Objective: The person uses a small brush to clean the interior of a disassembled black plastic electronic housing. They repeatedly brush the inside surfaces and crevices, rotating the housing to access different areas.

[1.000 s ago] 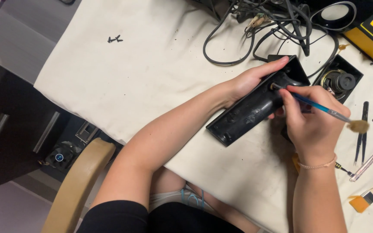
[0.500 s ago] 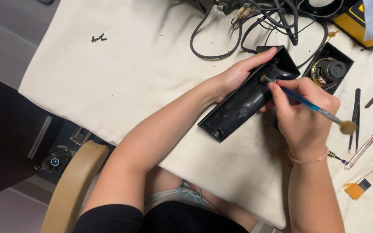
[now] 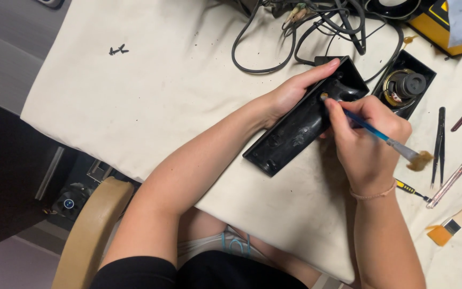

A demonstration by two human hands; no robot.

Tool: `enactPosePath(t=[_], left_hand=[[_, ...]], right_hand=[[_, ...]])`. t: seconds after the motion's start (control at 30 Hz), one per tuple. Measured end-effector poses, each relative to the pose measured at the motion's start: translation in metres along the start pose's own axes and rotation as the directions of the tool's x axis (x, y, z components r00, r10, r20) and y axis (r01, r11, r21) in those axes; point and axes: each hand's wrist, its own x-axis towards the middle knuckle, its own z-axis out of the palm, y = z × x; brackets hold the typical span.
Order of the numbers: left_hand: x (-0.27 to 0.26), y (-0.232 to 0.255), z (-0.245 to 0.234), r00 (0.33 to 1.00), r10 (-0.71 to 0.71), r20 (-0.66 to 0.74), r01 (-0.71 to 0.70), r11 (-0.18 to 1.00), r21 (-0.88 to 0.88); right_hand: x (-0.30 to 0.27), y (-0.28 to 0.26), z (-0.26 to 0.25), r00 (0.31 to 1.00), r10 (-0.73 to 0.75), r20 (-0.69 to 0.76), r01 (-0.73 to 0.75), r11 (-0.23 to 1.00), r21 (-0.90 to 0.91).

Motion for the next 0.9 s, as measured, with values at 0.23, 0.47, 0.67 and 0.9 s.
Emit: enactPosePath(t=[0.23, 0.47, 0.67, 0.9], left_hand=[[-0.001, 0.001, 0.0, 0.999, -0.045, 0.017, 0.044, 0.999, 0.029], [-0.001, 0.0, 0.003, 1.0, -0.017, 0.005, 0.017, 0.999, 0.035], [-0.002, 0.002, -0.003, 0.997, -0.071, 0.024, 0.071, 0.997, 0.036], [-0.004, 0.006, -0.005, 0.987, -0.124, 0.101, 0.121, 0.992, 0.039]], right_hand=[[0.019, -0.01, -0.025, 0.961, 0.057, 0.27, -0.132, 0.953, 0.271], [0.008, -0.013, -0.005, 0.986, 0.163, 0.025, -0.165, 0.978, 0.127], [0.016, -0.011, -0.023, 0.943, 0.26, 0.207, -0.332, 0.78, 0.531], [0.011, -0.023, -0.07, 0.965, 0.16, 0.21, -0.235, 0.881, 0.41]])
